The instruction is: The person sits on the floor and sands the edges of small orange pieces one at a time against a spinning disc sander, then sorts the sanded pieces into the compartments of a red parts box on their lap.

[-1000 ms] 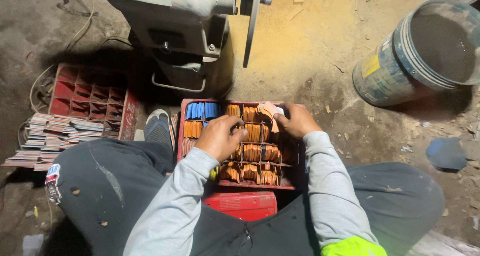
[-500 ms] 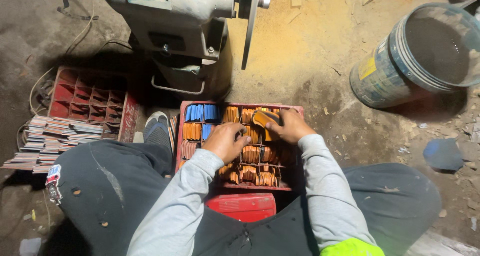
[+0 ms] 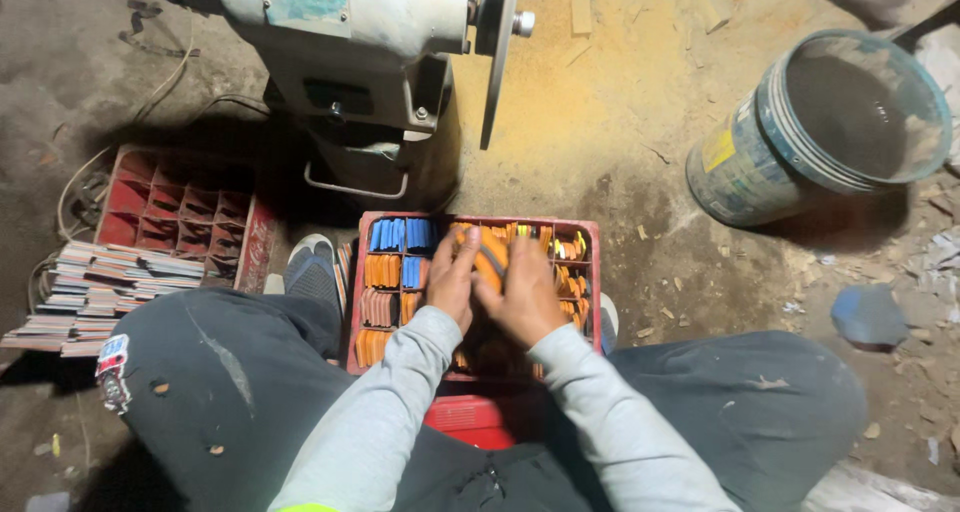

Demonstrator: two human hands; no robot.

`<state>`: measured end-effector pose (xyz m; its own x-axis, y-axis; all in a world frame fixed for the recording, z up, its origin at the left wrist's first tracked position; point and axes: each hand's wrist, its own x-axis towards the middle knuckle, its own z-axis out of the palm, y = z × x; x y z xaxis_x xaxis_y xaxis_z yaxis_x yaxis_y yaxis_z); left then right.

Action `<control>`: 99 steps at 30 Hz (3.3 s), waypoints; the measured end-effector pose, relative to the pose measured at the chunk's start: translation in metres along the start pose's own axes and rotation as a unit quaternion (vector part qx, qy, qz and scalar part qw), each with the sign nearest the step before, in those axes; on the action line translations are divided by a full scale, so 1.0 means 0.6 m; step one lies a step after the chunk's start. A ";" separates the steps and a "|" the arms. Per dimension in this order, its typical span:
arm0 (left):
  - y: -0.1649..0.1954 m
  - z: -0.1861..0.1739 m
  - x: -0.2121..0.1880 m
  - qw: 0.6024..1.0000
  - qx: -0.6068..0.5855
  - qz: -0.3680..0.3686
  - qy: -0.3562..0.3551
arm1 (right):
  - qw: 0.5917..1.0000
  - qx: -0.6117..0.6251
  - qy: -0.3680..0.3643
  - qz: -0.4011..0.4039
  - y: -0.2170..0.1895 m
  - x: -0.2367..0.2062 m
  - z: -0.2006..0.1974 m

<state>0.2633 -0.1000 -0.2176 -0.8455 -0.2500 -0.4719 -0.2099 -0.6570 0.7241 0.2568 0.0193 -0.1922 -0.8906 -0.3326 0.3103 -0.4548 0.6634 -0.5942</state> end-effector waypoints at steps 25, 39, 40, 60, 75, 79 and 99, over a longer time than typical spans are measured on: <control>0.008 -0.006 -0.036 0.958 -0.232 -0.159 -0.053 | 0.950 0.251 0.183 0.025 -0.071 0.013 -0.057; -0.002 0.000 -0.031 0.980 -0.180 -0.008 -0.080 | 0.957 0.248 0.145 0.041 -0.089 0.008 -0.062; -0.007 -0.003 -0.034 0.980 -0.186 -0.010 -0.072 | 0.960 0.237 0.142 0.040 -0.089 0.000 -0.059; -0.080 0.092 -0.078 0.927 0.302 0.223 -0.015 | 0.977 -0.038 -0.194 0.078 0.030 -0.067 -0.150; -0.030 0.422 -0.200 0.893 0.391 0.079 -0.208 | 0.947 -0.052 -0.147 0.279 0.054 -0.008 -0.486; 0.018 0.665 -0.229 0.860 0.466 0.068 -0.196 | 0.930 -0.089 -0.135 0.331 0.086 0.053 -0.748; 0.176 0.648 -0.179 0.889 0.430 0.094 -0.129 | 0.905 -0.231 -0.086 0.347 -0.006 0.077 -0.649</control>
<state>0.1410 0.1339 0.1049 -0.9662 -0.0537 -0.2520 -0.2577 0.1921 0.9469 0.2201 0.2628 0.1133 -0.9667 0.1976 -0.1625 0.2303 0.9488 -0.2164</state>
